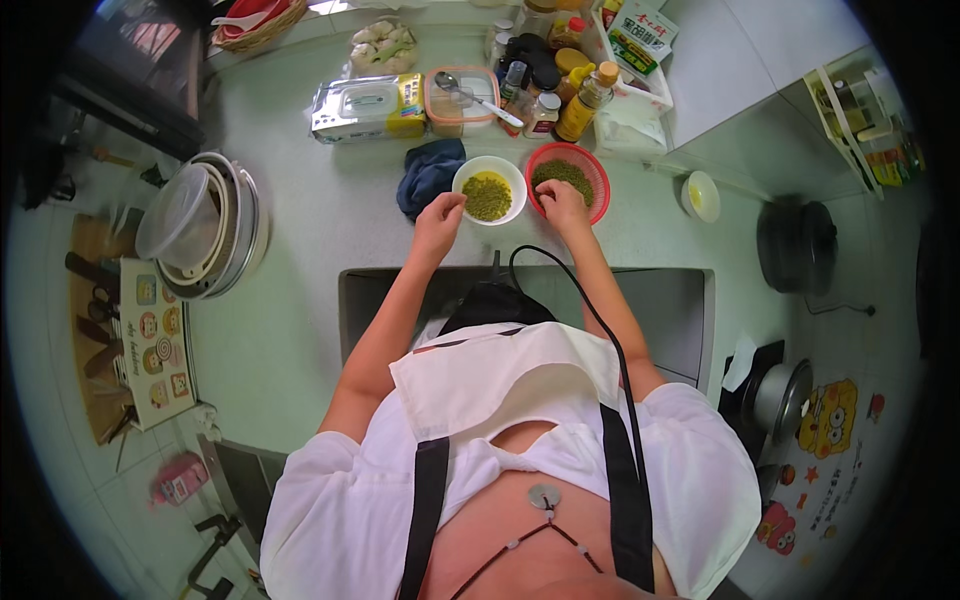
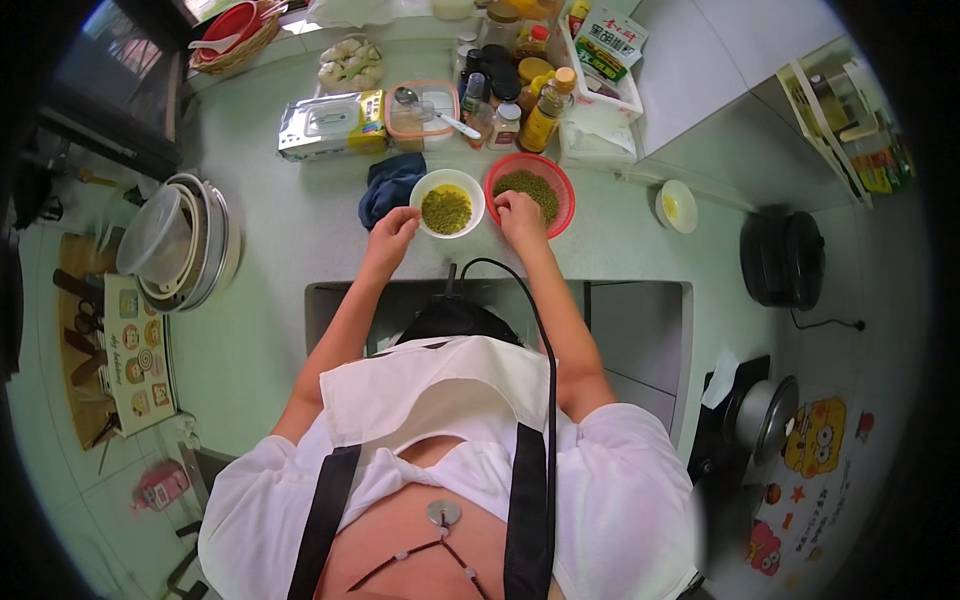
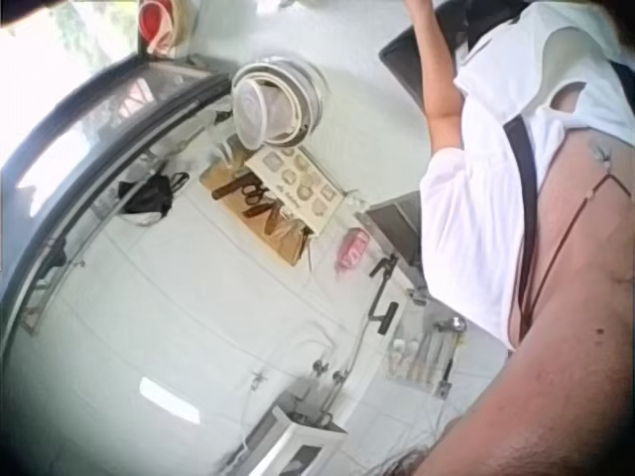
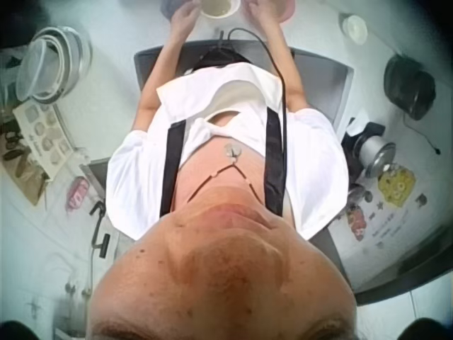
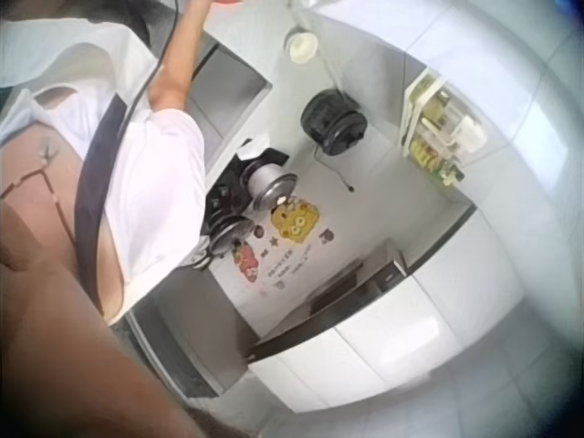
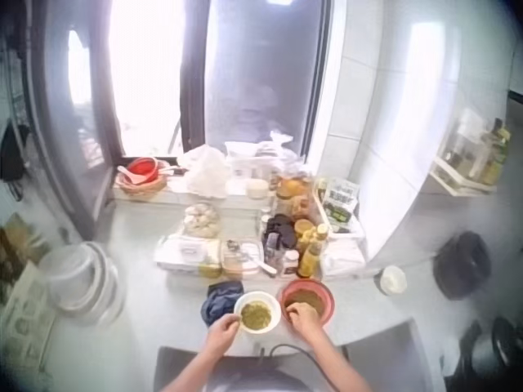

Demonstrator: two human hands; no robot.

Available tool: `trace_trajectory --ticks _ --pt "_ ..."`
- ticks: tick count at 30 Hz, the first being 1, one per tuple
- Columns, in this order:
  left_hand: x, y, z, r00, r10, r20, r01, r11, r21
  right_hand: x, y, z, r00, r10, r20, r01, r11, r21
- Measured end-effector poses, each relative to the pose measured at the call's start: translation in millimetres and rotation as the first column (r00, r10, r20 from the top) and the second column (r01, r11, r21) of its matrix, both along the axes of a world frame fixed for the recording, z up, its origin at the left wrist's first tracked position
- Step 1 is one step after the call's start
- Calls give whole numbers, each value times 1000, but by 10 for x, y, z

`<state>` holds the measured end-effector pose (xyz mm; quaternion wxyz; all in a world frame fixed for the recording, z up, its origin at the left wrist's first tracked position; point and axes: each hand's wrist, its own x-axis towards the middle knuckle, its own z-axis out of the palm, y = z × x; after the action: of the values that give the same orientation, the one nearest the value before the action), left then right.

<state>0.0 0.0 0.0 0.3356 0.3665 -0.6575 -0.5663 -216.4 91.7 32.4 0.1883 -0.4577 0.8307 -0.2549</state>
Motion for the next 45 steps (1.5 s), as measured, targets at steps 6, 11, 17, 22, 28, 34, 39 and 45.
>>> trace_trajectory --ticks 6,11,17,22,28,34,39,45 --pt "186 288 41 999 25 38 -31 987 160 123 18 6 991 84 -100 -92 992 -83" --pt "288 429 152 992 117 45 -124 963 241 50 -210 -9 955 167 -245 -200 973 -117" --pt "369 623 216 965 246 90 -260 937 233 10 -635 -24 845 468 -260 -411 878 245" --pt "391 951 182 930 335 150 -363 902 232 29 -747 -97 811 538 -228 -459 828 320" --pt "525 1370 350 846 531 44 -518 801 302 -3 -691 71 814 560 -157 -539 828 154" --pt "919 1682 575 737 676 -17 -634 699 330 897 -490 440 665 712 -226 -722 691 50" --pt "1556 2172 712 610 791 -40 -739 587 330 1813 -228 639 506 812 -289 -841 539 41" --pt "2615 3121 833 461 887 -34 -830 444 338 3258 456 678 388 906 -170 -922 382 -67"
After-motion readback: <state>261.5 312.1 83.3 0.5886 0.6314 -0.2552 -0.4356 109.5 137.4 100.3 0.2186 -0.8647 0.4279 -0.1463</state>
